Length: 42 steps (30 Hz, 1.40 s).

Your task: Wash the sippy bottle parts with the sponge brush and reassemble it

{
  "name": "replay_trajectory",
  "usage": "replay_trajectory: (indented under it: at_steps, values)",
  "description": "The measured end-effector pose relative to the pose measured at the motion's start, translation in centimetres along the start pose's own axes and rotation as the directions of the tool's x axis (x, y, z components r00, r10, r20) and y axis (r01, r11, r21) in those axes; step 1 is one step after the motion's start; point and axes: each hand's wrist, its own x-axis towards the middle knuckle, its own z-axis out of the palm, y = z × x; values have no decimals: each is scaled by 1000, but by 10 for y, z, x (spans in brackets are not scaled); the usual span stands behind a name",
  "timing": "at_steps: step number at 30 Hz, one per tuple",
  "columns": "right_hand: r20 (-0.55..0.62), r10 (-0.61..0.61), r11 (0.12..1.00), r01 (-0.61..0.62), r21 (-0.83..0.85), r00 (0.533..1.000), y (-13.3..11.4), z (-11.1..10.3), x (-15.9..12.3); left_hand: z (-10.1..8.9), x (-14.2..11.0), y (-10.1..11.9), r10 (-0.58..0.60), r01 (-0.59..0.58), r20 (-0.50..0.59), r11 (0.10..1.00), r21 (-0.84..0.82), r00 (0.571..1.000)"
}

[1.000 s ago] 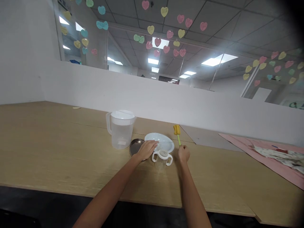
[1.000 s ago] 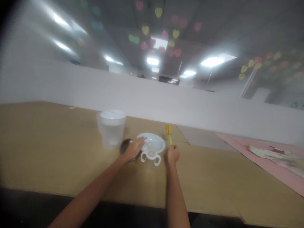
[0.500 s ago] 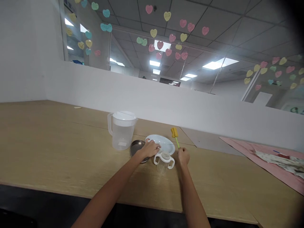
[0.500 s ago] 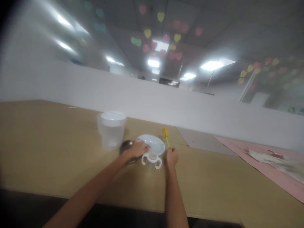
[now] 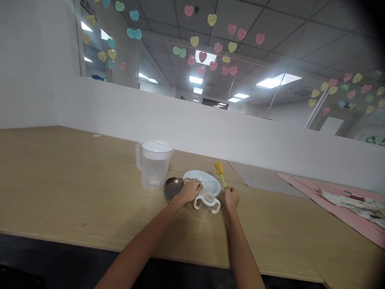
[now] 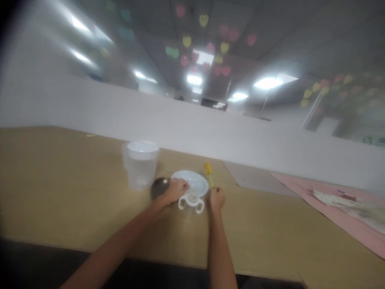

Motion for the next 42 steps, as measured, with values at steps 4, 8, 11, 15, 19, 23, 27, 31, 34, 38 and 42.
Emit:
replay_trajectory:
  at_steps: [4, 8, 11, 15, 19, 23, 27, 31, 34, 38, 42]
  values:
    - [-1, -44, 998, 44, 50, 999, -5, -4, -4, 2, -1, -1, -200, 84, -250, 909, -408, 947]
    - [-18, -143, 980, 145, 134, 989, -8, -7, -8, 3, 6, -3, -474, 114, -123, 439, -891, 872]
    - [-72, -258, 942, 268, 204, 963, -9, -5, -11, 2, 9, -6, -518, 68, -56, 217, -974, 854]
    - [-143, -406, 864, 430, 261, 903, -6, -2, -15, -4, 7, -11, -495, 18, 94, -155, -988, 864]
    - [-120, -537, 818, 550, 169, 835, -2, -1, -20, -10, 2, -9, -437, 41, 163, -275, -961, 885]
    - [-109, -588, 802, 595, 49, 801, -1, 0, -22, -12, 1, -4, -441, 28, 89, -144, -989, 893]
    - [-136, -595, 804, 589, -84, 792, -1, 1, -21, -12, 0, 1, -476, 11, -10, 42, -999, 880]
    - [-142, -556, 831, 540, -138, 819, -1, 1, -18, -11, -1, 2, -484, 25, -42, 131, -991, 874]
    - [-108, -534, 843, 518, -146, 838, -1, 0, -17, -9, -2, 1, -448, 45, -37, 170, -984, 893]
    - [-55, -526, 847, 517, -123, 849, -2, -3, -16, -6, -2, -1, -403, 76, -50, 291, -954, 914]
    - [41, -503, 858, 505, -98, 863, -3, -4, -16, -4, -1, -3, -384, 91, -82, 411, -907, 920]
